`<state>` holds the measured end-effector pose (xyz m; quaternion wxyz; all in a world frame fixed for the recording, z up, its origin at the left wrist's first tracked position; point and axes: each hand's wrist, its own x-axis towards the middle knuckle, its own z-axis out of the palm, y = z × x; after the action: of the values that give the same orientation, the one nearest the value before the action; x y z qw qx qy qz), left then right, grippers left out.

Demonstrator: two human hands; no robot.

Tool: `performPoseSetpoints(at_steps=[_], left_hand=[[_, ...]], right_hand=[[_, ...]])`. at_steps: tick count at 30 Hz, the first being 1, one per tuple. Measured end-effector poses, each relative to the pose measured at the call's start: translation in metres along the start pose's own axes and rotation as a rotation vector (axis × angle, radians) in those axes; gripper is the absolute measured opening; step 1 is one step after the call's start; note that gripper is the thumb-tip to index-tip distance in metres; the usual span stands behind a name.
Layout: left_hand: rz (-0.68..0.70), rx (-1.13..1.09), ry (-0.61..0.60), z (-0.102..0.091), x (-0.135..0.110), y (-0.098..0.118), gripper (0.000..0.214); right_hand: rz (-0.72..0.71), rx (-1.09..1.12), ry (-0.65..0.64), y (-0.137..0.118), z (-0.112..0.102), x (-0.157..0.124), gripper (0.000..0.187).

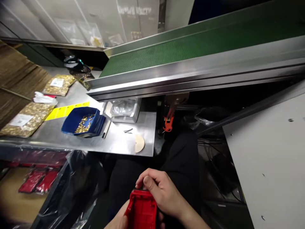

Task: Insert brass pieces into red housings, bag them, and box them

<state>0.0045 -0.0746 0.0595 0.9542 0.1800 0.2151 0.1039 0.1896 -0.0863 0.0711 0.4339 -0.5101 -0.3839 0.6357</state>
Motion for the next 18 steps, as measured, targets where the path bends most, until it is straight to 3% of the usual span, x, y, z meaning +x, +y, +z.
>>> performPoseSetpoints(at_steps=[4, 8, 10, 14, 18], left_hand=[[0.017, -0.068, -0.009, -0.01, -0.007, -0.009, 0.082], [0.034, -0.096, 0.035, -0.013, -0.006, -0.014, 0.081], [0.028, -0.093, 0.052, -0.013, -0.003, -0.013, 0.08], [-0.004, -0.054, 0.044, -0.009, 0.005, -0.006, 0.081], [0.016, -0.017, 0.063, -0.005, 0.012, -0.005, 0.078]], right_hand=[[0.052, 0.062, 0.167, 0.019, 0.017, 0.002, 0.047], [0.02, -0.011, 0.372, 0.03, 0.017, 0.002, 0.048], [0.009, -0.034, 0.397, 0.029, 0.015, 0.001, 0.047], [0.02, 0.019, 0.303, 0.026, 0.011, -0.002, 0.046], [-0.016, -0.051, 0.461, 0.03, 0.006, -0.004, 0.046]])
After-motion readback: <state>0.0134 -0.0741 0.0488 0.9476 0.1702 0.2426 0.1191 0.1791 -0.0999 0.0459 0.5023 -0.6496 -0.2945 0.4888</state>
